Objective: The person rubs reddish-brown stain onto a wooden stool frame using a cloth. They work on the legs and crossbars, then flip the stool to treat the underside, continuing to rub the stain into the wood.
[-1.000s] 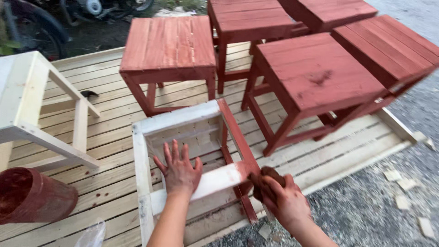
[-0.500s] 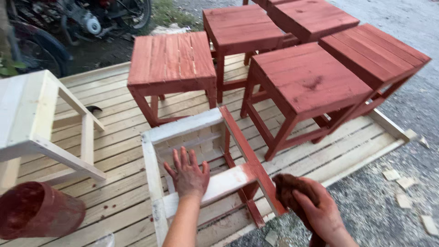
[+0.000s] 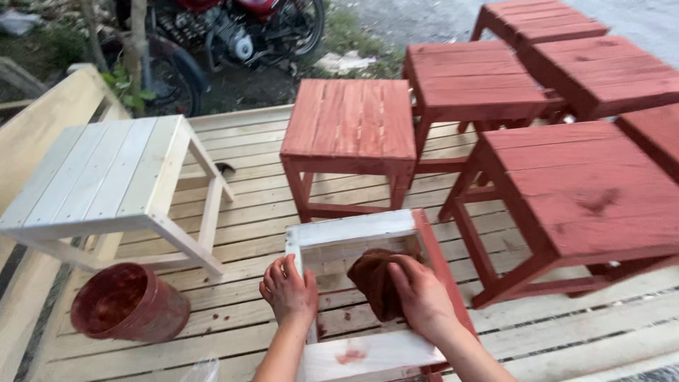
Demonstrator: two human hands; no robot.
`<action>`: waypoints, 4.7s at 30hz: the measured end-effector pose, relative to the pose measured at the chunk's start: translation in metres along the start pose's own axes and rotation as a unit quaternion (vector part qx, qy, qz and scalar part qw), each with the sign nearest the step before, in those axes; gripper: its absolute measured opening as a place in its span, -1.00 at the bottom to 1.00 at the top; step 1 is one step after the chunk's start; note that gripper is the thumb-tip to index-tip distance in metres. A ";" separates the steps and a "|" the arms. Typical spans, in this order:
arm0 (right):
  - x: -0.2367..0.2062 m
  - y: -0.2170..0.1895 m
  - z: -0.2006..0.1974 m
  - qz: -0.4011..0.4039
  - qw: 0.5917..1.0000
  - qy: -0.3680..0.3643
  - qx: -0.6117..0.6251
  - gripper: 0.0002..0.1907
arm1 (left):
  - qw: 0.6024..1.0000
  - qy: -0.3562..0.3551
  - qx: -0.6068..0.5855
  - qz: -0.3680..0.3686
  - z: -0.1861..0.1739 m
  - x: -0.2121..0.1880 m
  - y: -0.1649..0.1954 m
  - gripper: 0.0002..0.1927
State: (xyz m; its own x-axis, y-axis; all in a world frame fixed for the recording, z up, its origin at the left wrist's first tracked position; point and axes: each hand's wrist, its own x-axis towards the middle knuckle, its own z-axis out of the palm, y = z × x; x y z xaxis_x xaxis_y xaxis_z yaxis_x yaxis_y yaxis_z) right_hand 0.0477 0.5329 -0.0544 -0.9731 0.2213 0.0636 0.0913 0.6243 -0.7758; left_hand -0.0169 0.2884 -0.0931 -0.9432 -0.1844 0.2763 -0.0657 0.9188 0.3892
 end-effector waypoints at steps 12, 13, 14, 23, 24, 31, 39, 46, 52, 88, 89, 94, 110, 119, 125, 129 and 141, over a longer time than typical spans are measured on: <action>0.041 0.023 0.079 0.112 0.944 -0.054 0.305 -0.69 | 0.905 -0.333 -0.214 0.158 0.007 0.031 0.011 -0.18; 0.039 0.019 0.074 0.144 0.920 -0.063 0.359 -0.65 | 0.876 -0.375 -0.255 0.166 0.003 0.029 0.018 -0.12; 0.036 0.012 0.067 0.175 0.892 -0.072 0.410 -0.61 | 0.843 -0.417 -0.294 0.170 -0.001 0.026 0.025 -0.05; 0.009 -0.046 0.002 0.305 0.704 -0.047 0.639 -0.49 | 0.823 -0.419 -0.349 0.159 -0.020 0.049 0.044 -0.70; 0.005 -0.042 0.003 0.323 0.679 -0.038 0.658 -0.50 | 0.822 -0.407 -0.354 0.182 -0.023 0.050 0.049 -0.72; -0.016 0.029 0.044 0.106 0.781 -0.272 0.552 -0.57 | 0.833 -0.365 -0.371 0.187 -0.053 0.055 0.084 -0.77; -0.039 0.040 0.077 0.147 0.594 0.025 0.790 -0.15 | 0.855 -0.259 -0.418 0.167 -0.059 0.066 0.113 -0.74; -0.036 0.011 0.060 0.191 0.676 -0.047 0.710 -0.34 | 0.911 -0.156 -0.289 0.250 -0.002 0.082 0.085 -0.69; -0.022 -0.001 0.079 0.285 0.528 0.106 0.793 -0.30 | 0.985 -0.134 -0.051 0.090 0.044 0.095 0.004 -0.51; 0.070 0.017 0.140 0.343 0.811 0.314 0.354 0.01 | 0.931 0.058 0.043 0.357 0.086 0.064 -0.023 -0.31; 0.070 0.020 0.137 0.359 0.802 0.314 0.359 0.02 | 0.932 0.058 0.046 0.354 0.086 0.063 -0.023 -0.31; 0.057 0.030 0.143 0.301 0.872 0.291 0.253 0.02 | 0.938 0.023 0.046 0.344 0.086 0.063 -0.024 -0.31; 0.075 0.029 0.099 0.322 0.799 0.336 0.380 -0.23 | 0.925 -0.299 0.085 0.217 0.059 0.071 -0.009 -0.26; 0.116 0.036 0.044 0.344 0.621 0.218 0.670 -0.51 | 0.934 -0.287 0.064 0.204 0.061 0.074 -0.004 -0.24; 0.125 0.023 0.032 0.406 0.601 0.192 0.661 -0.53 | 0.943 -0.250 0.039 0.217 0.059 0.068 -0.006 -0.25; 0.124 0.028 0.039 0.441 0.693 0.237 0.518 -0.35 | 0.935 -0.290 0.052 0.196 0.056 0.073 -0.004 -0.31; 0.124 0.008 0.022 0.415 0.589 0.239 0.651 -0.42 | 0.926 -0.328 0.043 0.181 0.051 0.074 -0.002 -0.32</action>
State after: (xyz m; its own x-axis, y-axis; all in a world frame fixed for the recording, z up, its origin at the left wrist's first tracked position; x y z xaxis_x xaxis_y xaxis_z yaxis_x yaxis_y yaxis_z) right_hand -0.0765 0.5488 -0.0661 -0.5086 0.4259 -0.7483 -0.0493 -0.8821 -0.4685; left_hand -0.1027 0.2905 -0.1179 -0.9016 0.3673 -0.2286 0.2953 0.9086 0.2953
